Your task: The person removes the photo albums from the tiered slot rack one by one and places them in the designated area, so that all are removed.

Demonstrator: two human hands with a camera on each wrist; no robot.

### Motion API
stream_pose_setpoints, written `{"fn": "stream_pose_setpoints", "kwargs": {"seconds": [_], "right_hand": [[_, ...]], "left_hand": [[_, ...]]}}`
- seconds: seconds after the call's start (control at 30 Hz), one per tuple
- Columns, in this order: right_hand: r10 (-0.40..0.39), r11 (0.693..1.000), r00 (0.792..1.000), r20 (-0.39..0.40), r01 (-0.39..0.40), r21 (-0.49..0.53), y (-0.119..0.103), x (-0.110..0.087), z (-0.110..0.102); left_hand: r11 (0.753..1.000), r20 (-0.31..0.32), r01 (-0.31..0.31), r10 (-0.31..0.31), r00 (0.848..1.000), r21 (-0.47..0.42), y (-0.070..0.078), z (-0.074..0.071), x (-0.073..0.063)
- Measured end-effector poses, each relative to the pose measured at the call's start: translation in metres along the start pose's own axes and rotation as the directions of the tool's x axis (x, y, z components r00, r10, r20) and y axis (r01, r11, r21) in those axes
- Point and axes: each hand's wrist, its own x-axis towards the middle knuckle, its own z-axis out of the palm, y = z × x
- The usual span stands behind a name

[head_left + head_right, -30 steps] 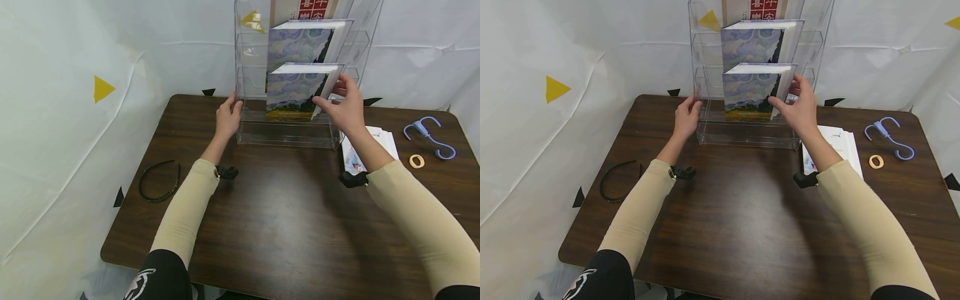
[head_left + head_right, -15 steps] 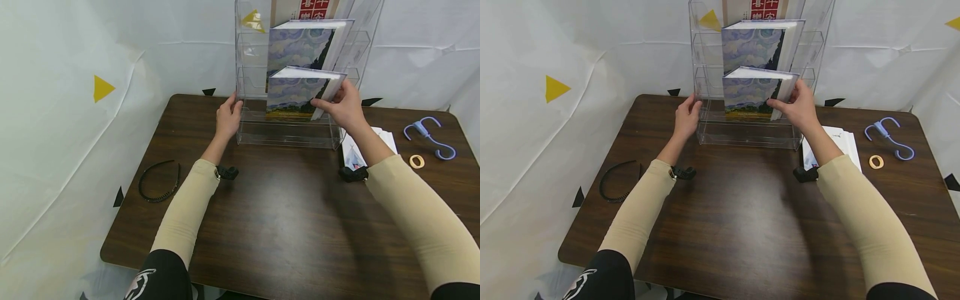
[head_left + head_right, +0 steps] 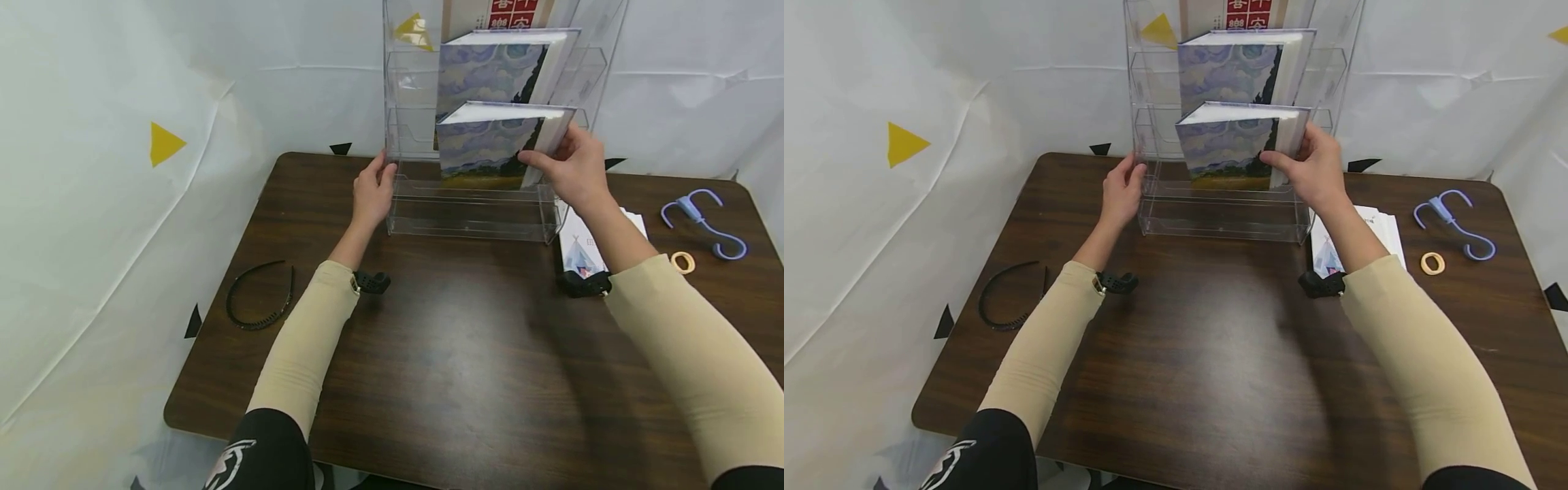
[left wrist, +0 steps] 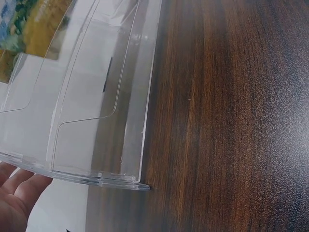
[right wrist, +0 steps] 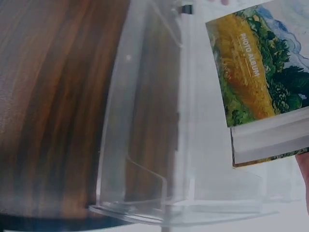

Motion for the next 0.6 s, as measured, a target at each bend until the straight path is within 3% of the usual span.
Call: {"fn": "stream_pose_setpoints", "kwargs": {"seconds": [0.13,0.2,0.37,0.43,0.53,0.6], "right_hand": [[-0.059,0.990,0.996,-0.064,0.067,0.121,-0.008,-0.005,-0.018],[-0.064,0.972,0.993,-0.095,0.084,0.221,-0.012,-0.011,-0.029],[-0.008,0.873,0.988,-0.154,0.082,0.480,-0.021,-0.044,-0.058],[0.040,0.890,0.984,-0.172,0.043,0.454,-0.022,-0.063,-0.068],[0.143,0.955,0.972,-0.188,-0.086,0.283,-0.016,-0.095,-0.083],[0.220,0.961,0.958,-0.182,-0.181,0.208,-0.006,-0.117,-0.091]], "left_hand": [[1.000,0.003,0.001,-0.001,1.000,0.003,0.000,-0.001,0.000],[1.000,0.008,0.003,-0.003,1.000,0.009,0.000,-0.001,-0.001],[1.000,0.023,0.009,-0.010,1.000,0.023,0.000,0.000,-0.001],[1.000,0.025,0.011,-0.011,1.000,0.022,0.000,0.000,-0.001],[1.000,0.019,0.006,-0.006,1.000,0.014,-0.001,0.000,-0.001],[1.000,0.015,0.010,-0.011,1.000,0.012,-0.001,-0.001,0.000]]}}
